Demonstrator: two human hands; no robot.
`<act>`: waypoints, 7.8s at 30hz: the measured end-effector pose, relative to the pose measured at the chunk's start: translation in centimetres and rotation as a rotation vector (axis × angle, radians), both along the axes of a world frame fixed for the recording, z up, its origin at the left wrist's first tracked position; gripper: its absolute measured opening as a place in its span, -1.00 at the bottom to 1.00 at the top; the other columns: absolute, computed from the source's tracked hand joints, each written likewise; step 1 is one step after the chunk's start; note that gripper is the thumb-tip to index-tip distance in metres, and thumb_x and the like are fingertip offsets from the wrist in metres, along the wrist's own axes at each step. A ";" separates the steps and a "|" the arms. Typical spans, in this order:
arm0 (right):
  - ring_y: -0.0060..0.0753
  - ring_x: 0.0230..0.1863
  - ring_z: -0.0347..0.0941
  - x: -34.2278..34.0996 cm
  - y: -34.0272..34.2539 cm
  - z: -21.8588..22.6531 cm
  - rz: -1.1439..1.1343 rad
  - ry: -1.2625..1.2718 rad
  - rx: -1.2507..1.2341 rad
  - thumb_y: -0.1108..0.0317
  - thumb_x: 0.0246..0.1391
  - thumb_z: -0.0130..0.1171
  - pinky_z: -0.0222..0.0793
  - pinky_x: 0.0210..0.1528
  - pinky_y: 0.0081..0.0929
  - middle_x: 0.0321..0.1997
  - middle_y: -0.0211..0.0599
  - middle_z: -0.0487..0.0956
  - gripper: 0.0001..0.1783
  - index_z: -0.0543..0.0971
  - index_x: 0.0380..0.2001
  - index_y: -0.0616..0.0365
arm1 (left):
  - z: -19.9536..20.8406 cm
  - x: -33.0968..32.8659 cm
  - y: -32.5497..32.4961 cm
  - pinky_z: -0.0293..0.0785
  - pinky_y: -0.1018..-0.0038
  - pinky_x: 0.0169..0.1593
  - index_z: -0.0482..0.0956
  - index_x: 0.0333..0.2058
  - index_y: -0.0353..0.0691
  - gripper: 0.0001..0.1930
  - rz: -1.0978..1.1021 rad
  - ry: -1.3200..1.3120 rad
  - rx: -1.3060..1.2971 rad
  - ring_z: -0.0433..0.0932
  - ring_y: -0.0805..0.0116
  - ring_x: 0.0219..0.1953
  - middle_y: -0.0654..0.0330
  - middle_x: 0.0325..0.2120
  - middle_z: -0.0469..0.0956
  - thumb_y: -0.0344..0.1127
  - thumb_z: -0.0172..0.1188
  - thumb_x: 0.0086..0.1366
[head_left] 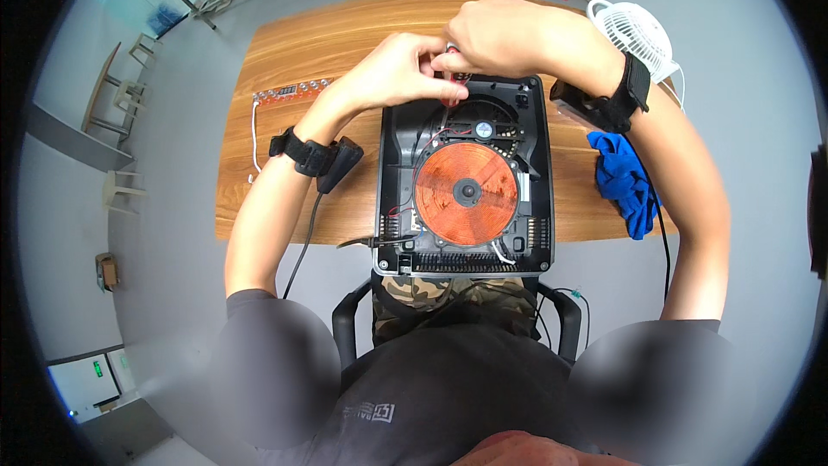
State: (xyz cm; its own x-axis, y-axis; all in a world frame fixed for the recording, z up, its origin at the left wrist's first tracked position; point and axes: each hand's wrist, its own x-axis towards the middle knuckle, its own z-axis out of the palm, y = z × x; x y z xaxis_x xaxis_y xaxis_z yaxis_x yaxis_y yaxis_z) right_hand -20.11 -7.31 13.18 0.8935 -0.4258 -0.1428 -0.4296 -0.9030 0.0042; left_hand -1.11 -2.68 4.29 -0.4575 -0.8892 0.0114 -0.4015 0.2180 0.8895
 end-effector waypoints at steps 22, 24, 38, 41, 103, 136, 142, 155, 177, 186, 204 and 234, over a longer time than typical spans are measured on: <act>0.19 -0.35 0.64 2.6 1.8 0.2 -0.056 0.011 -0.087 -0.05 0.28 0.13 0.57 -0.24 -0.02 -0.46 0.05 0.66 -0.49 0.71 -0.36 0.25 | -1.5 0.5 1.6 0.60 0.46 -0.18 0.63 -0.20 -0.30 -0.62 0.142 -0.065 -0.258 0.69 0.44 -0.35 0.22 -0.42 0.73 -0.27 0.57 0.09; 0.20 -0.29 0.64 1.7 1.6 0.3 -0.025 -0.059 -0.076 0.01 0.27 0.16 0.57 -0.21 -0.03 -0.36 0.06 0.68 -0.54 0.66 -0.29 0.27 | -1.7 0.1 1.7 0.57 0.42 -0.26 0.59 -0.23 -0.31 -0.58 0.172 -0.029 -0.311 0.68 0.37 -0.40 0.21 -0.45 0.70 -0.22 0.59 0.06; 0.22 -0.37 0.61 -0.5 0.9 -1.5 -0.067 0.041 -0.017 0.04 0.38 0.05 0.53 -0.28 0.06 -0.47 0.07 0.65 -0.60 0.56 -0.11 0.20 | -1.4 -1.7 1.5 0.41 0.58 -0.36 0.60 -0.23 -0.33 -0.66 0.090 0.061 -0.254 0.43 0.62 -0.48 0.30 -0.44 0.66 -0.32 0.54 0.11; 0.22 -0.33 0.61 -1.2 0.8 -1.5 0.004 -0.092 -0.011 0.11 0.35 0.10 0.54 -0.26 0.05 -0.44 0.04 0.66 -0.66 0.51 -0.05 0.16 | -2.3 -1.4 1.0 0.47 0.47 -0.31 0.64 -0.25 -0.31 -0.58 0.164 0.124 -0.225 0.49 0.54 -0.47 0.27 -0.49 0.64 -0.18 0.57 0.01; 0.20 -0.48 0.59 2.7 1.4 -0.6 0.017 -0.017 -0.077 -0.01 0.27 0.19 0.57 -0.35 -0.08 -0.60 0.08 0.59 -0.51 0.73 -0.44 0.25 | -2.7 0.6 1.2 0.49 0.37 -0.24 0.61 -0.35 -0.31 -0.56 0.158 0.002 -0.251 0.56 0.34 -0.45 0.13 -0.54 0.61 -0.11 0.60 -0.02; 0.19 -0.18 0.67 0.7 2.8 1.8 -0.133 0.094 0.095 -0.01 0.22 0.15 0.59 -0.07 -0.03 -0.27 0.16 0.71 -0.49 0.72 -0.32 0.32 | -4.6 0.3 1.2 0.53 0.50 -0.15 0.70 -0.22 -0.30 -0.67 0.185 -0.007 -0.235 0.57 0.55 -0.33 0.21 -0.38 0.70 -0.24 0.53 0.10; 0.19 -0.16 0.67 0.9 2.7 1.6 -0.102 0.089 0.107 0.01 0.21 0.16 0.59 -0.06 -0.03 -0.24 0.16 0.71 -0.51 0.72 -0.28 0.31 | -4.0 0.4 1.8 0.44 0.52 -0.32 0.67 -0.27 -0.29 -0.63 0.225 -0.097 -0.265 0.43 0.60 -0.47 0.32 -0.55 0.56 -0.20 0.56 0.04; 0.18 -0.11 0.67 0.8 3.3 1.5 -0.111 0.116 0.102 0.03 0.20 0.17 0.58 -0.03 -0.03 -0.19 0.16 0.71 -0.53 0.72 -0.21 0.30 | -3.5 -0.7 2.2 0.55 0.45 -0.21 0.71 -0.33 -0.30 -0.64 0.244 -0.137 -0.269 0.65 0.49 -0.35 0.15 -0.43 0.73 -0.15 0.58 0.05; 0.16 -0.15 0.67 1.0 5.0 1.9 -0.151 0.096 0.195 0.16 0.20 0.16 0.56 -0.09 -0.06 -0.19 0.17 0.71 -0.60 0.73 -0.25 0.34 | -4.6 0.0 2.1 0.58 0.46 -0.29 0.79 -0.22 -0.26 -0.74 0.050 -0.072 -0.214 0.62 0.43 -0.51 0.16 -0.44 0.73 -0.23 0.46 0.18; 0.17 -0.16 0.67 1.7 4.3 1.3 -0.145 0.115 0.147 0.10 0.21 0.18 0.57 -0.09 -0.05 -0.21 0.19 0.70 -0.56 0.72 -0.27 0.36 | -3.2 0.1 2.6 0.47 0.43 -0.31 0.73 -0.29 -0.28 -0.71 0.107 -0.289 -0.375 0.55 0.48 -0.47 0.20 -0.57 0.63 -0.17 0.50 0.16; 0.24 -0.36 0.65 2.3 3.0 -2.2 -0.121 -0.096 -0.067 0.02 0.18 0.23 0.58 -0.24 -0.02 -0.49 0.17 0.65 -0.50 0.70 -0.48 0.35 | -1.2 0.2 1.7 0.48 0.47 -0.51 0.70 -0.28 -0.32 -0.75 0.012 -0.257 -0.147 0.52 0.49 -0.65 0.18 -0.52 0.69 -0.32 0.51 0.12; 0.10 -0.33 0.65 -11.1 1.5 -0.5 -0.235 -0.098 -0.089 -0.07 0.22 0.30 0.57 -0.23 -0.10 -0.46 0.02 0.66 -0.50 0.68 -0.24 0.25 | -6.3 -8.2 -0.7 0.60 0.16 0.05 0.71 -0.06 -0.22 -0.59 -0.209 -0.738 -0.350 0.67 -0.03 -0.04 0.00 -0.15 0.71 -0.20 0.48 0.13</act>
